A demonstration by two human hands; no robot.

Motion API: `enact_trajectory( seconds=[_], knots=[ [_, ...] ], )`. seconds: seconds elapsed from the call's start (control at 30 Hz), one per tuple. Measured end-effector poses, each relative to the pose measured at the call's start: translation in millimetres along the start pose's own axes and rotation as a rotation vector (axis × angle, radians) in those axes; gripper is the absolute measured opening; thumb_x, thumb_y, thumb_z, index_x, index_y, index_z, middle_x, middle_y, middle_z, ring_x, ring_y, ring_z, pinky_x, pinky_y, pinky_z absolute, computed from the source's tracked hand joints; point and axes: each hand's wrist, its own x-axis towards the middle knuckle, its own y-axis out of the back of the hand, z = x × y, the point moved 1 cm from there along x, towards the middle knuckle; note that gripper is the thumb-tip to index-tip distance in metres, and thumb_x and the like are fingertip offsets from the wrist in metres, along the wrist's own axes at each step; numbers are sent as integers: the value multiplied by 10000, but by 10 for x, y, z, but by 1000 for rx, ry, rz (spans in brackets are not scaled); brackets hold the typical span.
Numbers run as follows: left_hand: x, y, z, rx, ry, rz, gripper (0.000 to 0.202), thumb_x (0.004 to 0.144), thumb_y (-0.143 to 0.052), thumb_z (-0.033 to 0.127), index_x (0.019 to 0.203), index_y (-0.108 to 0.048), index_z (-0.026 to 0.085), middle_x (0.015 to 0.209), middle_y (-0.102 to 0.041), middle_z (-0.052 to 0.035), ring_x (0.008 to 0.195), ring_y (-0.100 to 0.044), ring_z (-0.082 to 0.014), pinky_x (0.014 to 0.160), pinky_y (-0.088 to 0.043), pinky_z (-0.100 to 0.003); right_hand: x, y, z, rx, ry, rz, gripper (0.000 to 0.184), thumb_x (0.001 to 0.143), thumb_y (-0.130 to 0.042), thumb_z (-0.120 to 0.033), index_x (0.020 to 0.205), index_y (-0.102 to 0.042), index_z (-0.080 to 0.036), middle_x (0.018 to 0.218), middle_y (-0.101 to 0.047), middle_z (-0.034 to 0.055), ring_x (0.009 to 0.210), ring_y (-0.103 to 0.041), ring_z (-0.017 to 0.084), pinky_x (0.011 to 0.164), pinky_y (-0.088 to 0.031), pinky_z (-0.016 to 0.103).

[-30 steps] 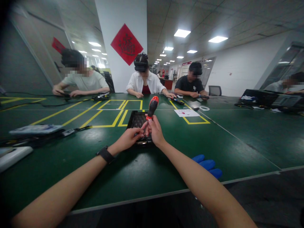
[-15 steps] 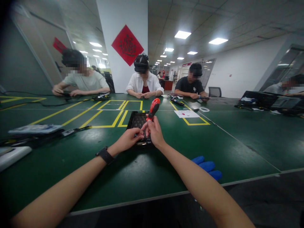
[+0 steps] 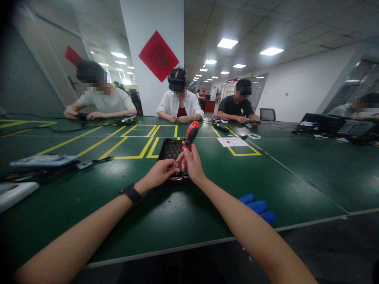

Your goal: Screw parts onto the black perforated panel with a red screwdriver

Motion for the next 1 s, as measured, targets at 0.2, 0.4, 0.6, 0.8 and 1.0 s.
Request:
enact_trajectory(
  seconds=[0.2,0.4,0.6,0.8,1.0],
  knots=[
    [-3,30,42,-55,-31,-16,193,831,-476,274,879,-632,171,821,-651,-29,736,-569,-139,701,-421,-242,17,14,10,38,-31,-18,356,876,-378,-439,1165,-395,-232,675,-558,-44,388,-419,40,376,-350,155],
    [-6,26,57,-69,11,-4,229,786,-547,384,823,-621,170,771,-645,-14,659,-550,-127,645,-419,-237,11,12,10,20,-18,-12,349,871,-396,-441,1152,-402,-234,677,-550,-45,396,-415,40,385,-353,160],
    [-8,1,4,-32,16,7,186,776,-568,345,783,-605,163,737,-632,-17,655,-550,-130,635,-416,-235,10,7,12,1,-11,-12,353,866,-410,-440,1148,-401,-228,682,-558,-41,396,-414,40,377,-343,157],
    [-4,17,21,-40,-34,-34,166,828,-485,258,844,-631,179,818,-656,-24,739,-580,-141,701,-419,-242,8,14,9,32,-27,-17,361,875,-382,-449,1162,-393,-231,700,-561,-36,402,-421,39,384,-355,160],
    [3,21,44,-17,-3,4,198,828,-491,311,855,-632,175,814,-652,-26,719,-570,-138,682,-419,-243,9,20,14,39,-12,5,343,868,-397,-448,1147,-407,-249,703,-560,-40,399,-428,41,384,-357,167]
  ],
)
